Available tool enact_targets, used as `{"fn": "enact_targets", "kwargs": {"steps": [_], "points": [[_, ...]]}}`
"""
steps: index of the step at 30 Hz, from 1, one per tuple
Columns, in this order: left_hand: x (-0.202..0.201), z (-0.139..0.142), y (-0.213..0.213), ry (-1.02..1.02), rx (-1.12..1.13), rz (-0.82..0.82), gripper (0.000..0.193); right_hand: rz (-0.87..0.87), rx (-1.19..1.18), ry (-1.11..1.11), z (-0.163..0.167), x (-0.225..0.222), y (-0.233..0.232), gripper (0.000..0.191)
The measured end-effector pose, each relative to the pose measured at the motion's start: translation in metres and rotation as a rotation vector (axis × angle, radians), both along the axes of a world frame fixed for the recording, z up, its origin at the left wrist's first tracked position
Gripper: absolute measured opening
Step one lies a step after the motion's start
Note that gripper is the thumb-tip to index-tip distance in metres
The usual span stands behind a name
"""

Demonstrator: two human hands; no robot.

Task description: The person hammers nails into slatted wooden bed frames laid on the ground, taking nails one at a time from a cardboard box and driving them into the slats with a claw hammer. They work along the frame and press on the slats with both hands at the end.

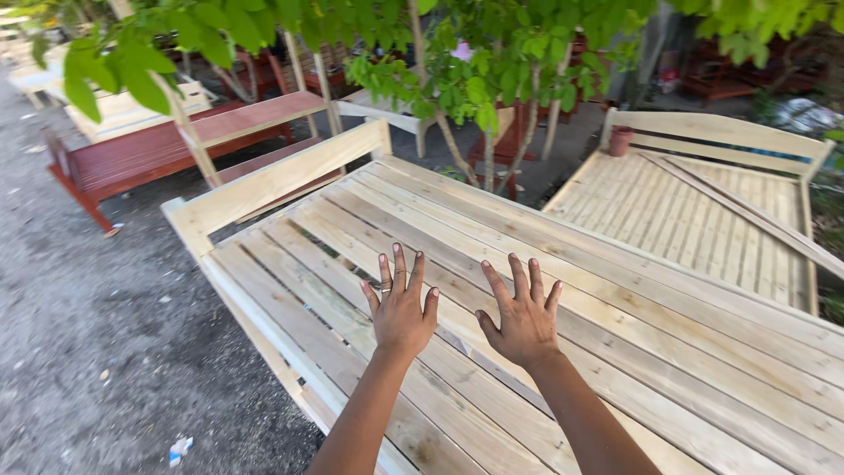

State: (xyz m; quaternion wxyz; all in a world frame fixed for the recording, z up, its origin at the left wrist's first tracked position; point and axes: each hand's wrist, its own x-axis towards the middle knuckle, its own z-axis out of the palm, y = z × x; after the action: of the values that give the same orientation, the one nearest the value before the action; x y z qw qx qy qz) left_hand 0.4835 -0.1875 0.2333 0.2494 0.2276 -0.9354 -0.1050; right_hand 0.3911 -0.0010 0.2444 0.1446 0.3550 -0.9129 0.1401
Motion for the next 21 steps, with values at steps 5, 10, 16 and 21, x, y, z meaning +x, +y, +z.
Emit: {"fn": "enact_targets", "kwargs": {"steps": [5,10,16,21], "points": [[0.033,-0.002,-0.034,-0.008,0.043,0.145,0.063,0.125,0.037,-0.010,-0.011,0.002,-0.048,0.085],[0.070,-0.007,-0.062,-0.013,0.045,0.287,0.063,0.241,0.041,-0.022,-0.027,0.013,-0.087,0.087],[0.097,-0.017,-0.080,0.019,0.036,0.383,0.063,0.345,-0.030,-0.164,-0.044,0.032,-0.115,0.089],[0.105,-0.029,-0.087,0.015,0.042,0.401,0.064,0.398,0.020,-0.125,-0.045,0.039,-0.129,0.089]]}}
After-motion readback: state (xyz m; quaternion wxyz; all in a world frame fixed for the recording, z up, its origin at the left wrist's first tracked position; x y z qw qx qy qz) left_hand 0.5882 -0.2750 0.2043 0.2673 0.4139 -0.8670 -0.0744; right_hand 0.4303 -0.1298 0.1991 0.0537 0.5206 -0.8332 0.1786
